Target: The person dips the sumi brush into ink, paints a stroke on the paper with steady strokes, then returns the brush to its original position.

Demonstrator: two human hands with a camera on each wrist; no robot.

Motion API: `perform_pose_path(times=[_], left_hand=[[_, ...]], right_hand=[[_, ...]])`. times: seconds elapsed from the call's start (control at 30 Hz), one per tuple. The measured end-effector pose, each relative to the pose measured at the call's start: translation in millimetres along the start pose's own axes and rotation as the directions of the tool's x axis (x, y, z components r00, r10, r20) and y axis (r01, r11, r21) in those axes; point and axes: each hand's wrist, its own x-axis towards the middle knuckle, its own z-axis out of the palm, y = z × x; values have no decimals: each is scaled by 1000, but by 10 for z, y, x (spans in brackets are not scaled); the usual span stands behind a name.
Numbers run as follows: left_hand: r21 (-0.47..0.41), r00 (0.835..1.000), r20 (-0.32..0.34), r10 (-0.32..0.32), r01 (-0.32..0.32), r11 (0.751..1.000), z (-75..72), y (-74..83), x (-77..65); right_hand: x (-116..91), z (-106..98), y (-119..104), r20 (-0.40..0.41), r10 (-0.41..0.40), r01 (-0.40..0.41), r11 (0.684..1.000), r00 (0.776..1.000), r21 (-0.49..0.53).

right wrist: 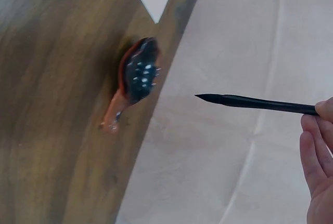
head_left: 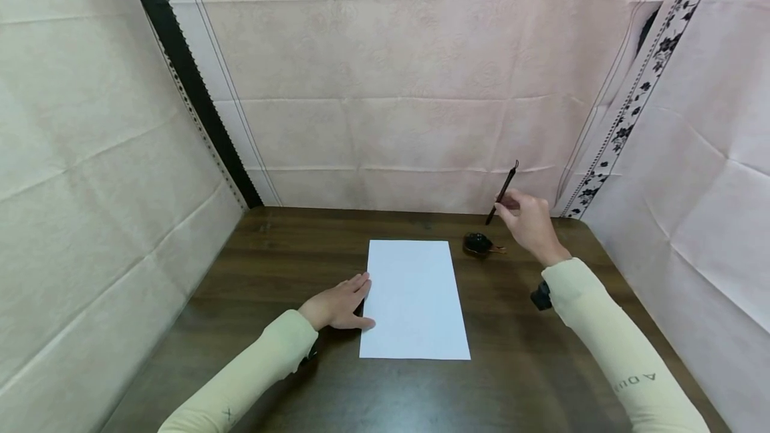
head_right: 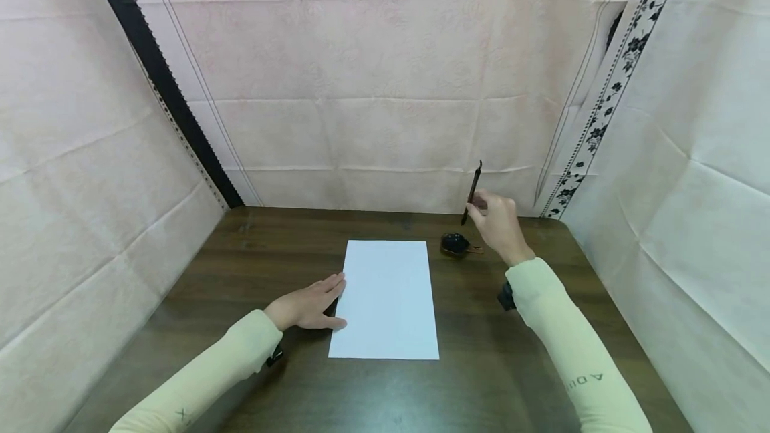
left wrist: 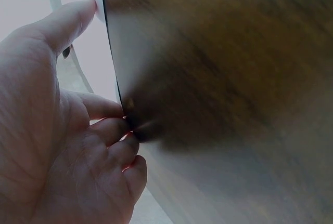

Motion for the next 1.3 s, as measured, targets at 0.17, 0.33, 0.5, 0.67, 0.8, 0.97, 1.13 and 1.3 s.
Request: perform_pose_path(times=[0.17,0.33,0.5,0.67,0.8,0.97,1.13,1.3], left_hand=[[-2,1000,2,-5,5,1000,-1,-2,0],[-10,1000,3,-7,7,1000,4,-12,7],[-7,1000,5,-6,6,1000,9,-25,15],[-7,1000,7,2,-2,1000,14,-32,27],[-10,1000,10,2,-1,1000,8,-28,19],[-5,1000,6,7,-7,1000,4,-26,10],[2,1000,1,7,-7,1000,14,-24,11],[7,1000,1,-1,1,1000,22,-32,23]], right_hand=[[85,-36,-137,-2,-14,14,1000,1000,16],[146,-38,-280,-31,-31,33,998,999,58],[167,-8,-470,-38,7,-2,990,999,140],[179,65,-648,-14,40,-37,980,999,197],[178,129,-785,26,31,-36,972,999,232],[177,228,-938,94,7,-31,966,996,256],[167,339,-1082,154,-8,-36,960,988,278],[135,475,-1201,202,-40,-26,949,979,313]])
